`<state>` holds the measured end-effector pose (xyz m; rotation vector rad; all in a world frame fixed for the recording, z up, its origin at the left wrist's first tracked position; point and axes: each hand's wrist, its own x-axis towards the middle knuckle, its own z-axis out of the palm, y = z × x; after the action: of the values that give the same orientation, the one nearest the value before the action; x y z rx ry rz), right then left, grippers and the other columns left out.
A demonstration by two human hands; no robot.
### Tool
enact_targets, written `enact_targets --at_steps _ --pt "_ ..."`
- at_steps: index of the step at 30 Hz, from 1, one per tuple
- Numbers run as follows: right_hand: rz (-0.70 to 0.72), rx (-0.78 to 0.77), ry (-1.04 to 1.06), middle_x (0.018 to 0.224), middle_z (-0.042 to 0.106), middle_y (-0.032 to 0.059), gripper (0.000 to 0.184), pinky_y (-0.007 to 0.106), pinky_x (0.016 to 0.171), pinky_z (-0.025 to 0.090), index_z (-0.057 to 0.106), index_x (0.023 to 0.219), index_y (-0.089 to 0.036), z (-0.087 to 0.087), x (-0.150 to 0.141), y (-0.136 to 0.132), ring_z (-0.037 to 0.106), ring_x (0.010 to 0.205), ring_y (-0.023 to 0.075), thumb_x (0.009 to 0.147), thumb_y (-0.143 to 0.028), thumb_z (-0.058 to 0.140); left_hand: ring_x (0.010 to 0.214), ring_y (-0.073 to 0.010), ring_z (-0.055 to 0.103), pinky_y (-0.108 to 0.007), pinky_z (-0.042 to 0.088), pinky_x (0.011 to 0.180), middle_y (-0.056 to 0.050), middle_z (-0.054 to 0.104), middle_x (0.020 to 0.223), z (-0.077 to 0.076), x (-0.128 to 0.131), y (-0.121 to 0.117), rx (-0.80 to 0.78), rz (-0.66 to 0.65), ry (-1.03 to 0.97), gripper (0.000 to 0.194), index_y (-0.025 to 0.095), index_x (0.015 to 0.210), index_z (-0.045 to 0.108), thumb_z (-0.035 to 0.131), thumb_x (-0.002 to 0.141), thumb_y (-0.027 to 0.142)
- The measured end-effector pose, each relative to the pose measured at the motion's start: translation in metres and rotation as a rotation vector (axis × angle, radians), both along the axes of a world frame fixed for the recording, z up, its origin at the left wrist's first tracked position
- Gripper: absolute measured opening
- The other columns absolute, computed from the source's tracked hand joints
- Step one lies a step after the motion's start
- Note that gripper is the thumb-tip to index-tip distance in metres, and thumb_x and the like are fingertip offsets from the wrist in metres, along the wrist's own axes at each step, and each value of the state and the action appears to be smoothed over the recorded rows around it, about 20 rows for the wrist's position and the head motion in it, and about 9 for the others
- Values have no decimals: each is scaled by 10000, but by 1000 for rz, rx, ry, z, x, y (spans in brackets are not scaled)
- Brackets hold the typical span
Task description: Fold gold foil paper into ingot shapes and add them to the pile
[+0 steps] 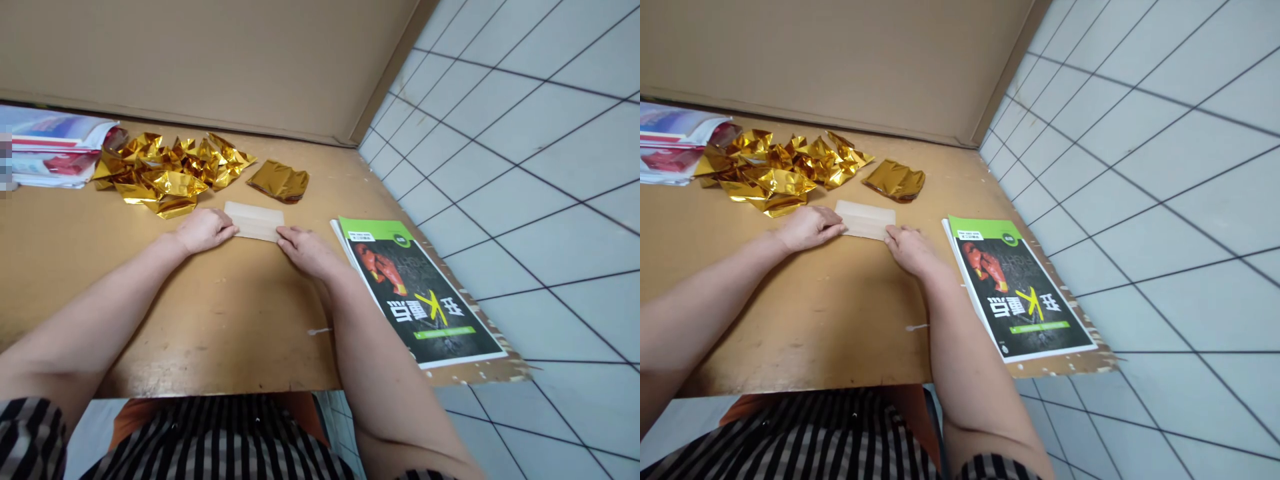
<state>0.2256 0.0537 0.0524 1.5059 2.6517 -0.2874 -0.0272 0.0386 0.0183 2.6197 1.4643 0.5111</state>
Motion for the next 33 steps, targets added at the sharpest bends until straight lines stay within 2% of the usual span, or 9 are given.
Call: enact_targets --at_steps 3,6,9,13,17,20,24,29,33 --pt "24 14 -36 1278 674 132 375 384 1045 412 597 1297 -205 1 -3 -1 595 1223 250 1006 -274 371 986 -242 658 -354 502 890 -107 720 968 3 21 -4 47 26 95 381 156 865 720 431 983 375" --pt "32 16 -40 1268 678 136 372 395 1055 396 587 1300 -198 3 -4 -2 582 1241 246 1006 -258 366 1068 -257 621 -381 496 952 -118 699 1082 2 42 -7 56 -52 101 330 151 990 703 462 979 376" --pt "27 7 -28 1287 660 161 371 450 1099 346 586 1285 -166 2 -4 -3 552 1279 259 1009 -248 353 1078 -258 604 -394 488 980 -118 688 1115 -1 51 -9 24 -118 112 326 147 1072 682 473 979 380" --pt "50 63 63 1318 626 198 394 530 1131 282 551 1309 -126 -8 -11 -8 485 1338 290 1011 -277 341 1084 -252 590 -406 483 990 -107 684 1146 -6 50 -7 14 -154 83 326 165 1123 672 449 990 363" --pt "158 56 245 1476 501 196 502 488 1166 278 410 1445 -112 -23 -25 -16 397 1416 262 1013 -358 340 1115 -253 585 -423 462 1029 -119 673 1205 -9 47 -5 8 -171 26 343 154 1225 643 471 972 308" --pt "142 9 290 1513 458 207 557 493 1181 274 365 1477 -90 -28 -31 -16 382 1434 264 1012 -396 334 1127 -258 585 -419 459 1033 -132 679 1198 -10 47 -5 -9 -175 0 358 128 1242 640 494 953 283" --pt "103 -37 257 1527 442 208 562 483 1184 282 362 1487 -81 -25 -29 -12 381 1441 268 1012 -380 352 1118 -244 595 -424 469 1020 -104 678 1236 -9 47 -5 1 -174 -19 352 175 1261 632 474 973 302" --pt "117 -28 243 1504 482 184 531 440 1166 329 417 1467 -121 -21 -23 -9 445 1400 259 1013 -388 359 1084 -245 626 -410 491 983 -104 719 1131 -6 41 -4 -12 -152 7 329 176 1127 698 448 990 338" --pt "73 -33 241 1513 485 150 523 443 1165 339 454 1460 -175 -20 -15 -5 428 1418 257 1009 -424 362 1040 -243 660 -397 505 960 -88 749 1029 -4 27 0 -38 -117 -16 326 189 1017 740 468 976 363"
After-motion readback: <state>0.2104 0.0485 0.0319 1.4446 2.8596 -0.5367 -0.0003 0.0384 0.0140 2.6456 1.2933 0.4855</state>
